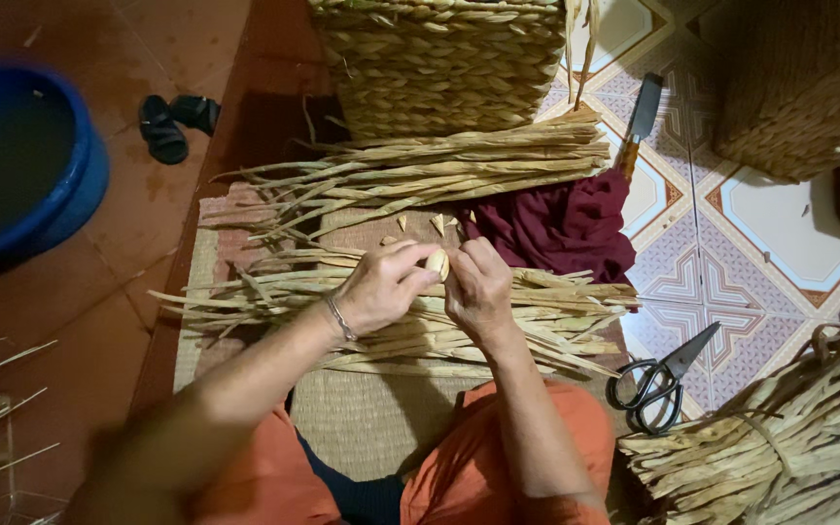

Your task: The person sits on a mat and manually splits long dried palm leaves into thin strips by hand. They repeatedly pull the leaves apart to create uniform strips for weaving, occasionally using scissors to trim the ends.

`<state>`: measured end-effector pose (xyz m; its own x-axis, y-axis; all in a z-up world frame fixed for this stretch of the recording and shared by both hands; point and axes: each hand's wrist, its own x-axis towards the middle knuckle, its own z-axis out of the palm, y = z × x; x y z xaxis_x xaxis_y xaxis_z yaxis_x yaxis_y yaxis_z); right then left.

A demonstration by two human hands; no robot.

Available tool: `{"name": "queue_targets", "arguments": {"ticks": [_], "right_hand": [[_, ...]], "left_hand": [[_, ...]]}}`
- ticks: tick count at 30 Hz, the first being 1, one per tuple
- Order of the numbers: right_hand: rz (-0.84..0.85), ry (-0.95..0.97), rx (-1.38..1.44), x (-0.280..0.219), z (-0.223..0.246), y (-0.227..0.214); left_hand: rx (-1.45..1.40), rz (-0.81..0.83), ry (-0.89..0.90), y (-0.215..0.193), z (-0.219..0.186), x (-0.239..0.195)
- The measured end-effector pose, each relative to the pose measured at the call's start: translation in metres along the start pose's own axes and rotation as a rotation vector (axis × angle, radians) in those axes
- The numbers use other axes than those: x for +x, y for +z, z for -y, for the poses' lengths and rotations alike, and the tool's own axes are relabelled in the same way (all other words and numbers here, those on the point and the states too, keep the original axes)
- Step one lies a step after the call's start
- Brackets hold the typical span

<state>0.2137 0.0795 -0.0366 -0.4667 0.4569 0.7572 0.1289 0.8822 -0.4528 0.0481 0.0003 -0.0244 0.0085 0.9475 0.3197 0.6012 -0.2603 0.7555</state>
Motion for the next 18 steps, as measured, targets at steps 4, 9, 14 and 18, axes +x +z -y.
{"name": "queue_targets", "arguments": {"ticks": [4,9,14,18], "right_hand": [[-0.011,-0.006,-0.017,0.0,0.003,0.0],[-0.012,-0.041,0.027,-0.001,0.008,0.002],[-0.045,0.024,0.061,-0.012,-0.008,0.016],[-0.085,0.414,0.475,-0.024,-0.018,0.007]], "left_hand": [[0.114,-0.051,0.1,0.007,0.0,-0.001],[0.422,-0.055,0.324,0.002,0.005,0.0],[0.307,-0.013,0.0,0.002,0.007,0.004],[-0.132,0.015,-0.4,0.004,0.009,0.01]]}}
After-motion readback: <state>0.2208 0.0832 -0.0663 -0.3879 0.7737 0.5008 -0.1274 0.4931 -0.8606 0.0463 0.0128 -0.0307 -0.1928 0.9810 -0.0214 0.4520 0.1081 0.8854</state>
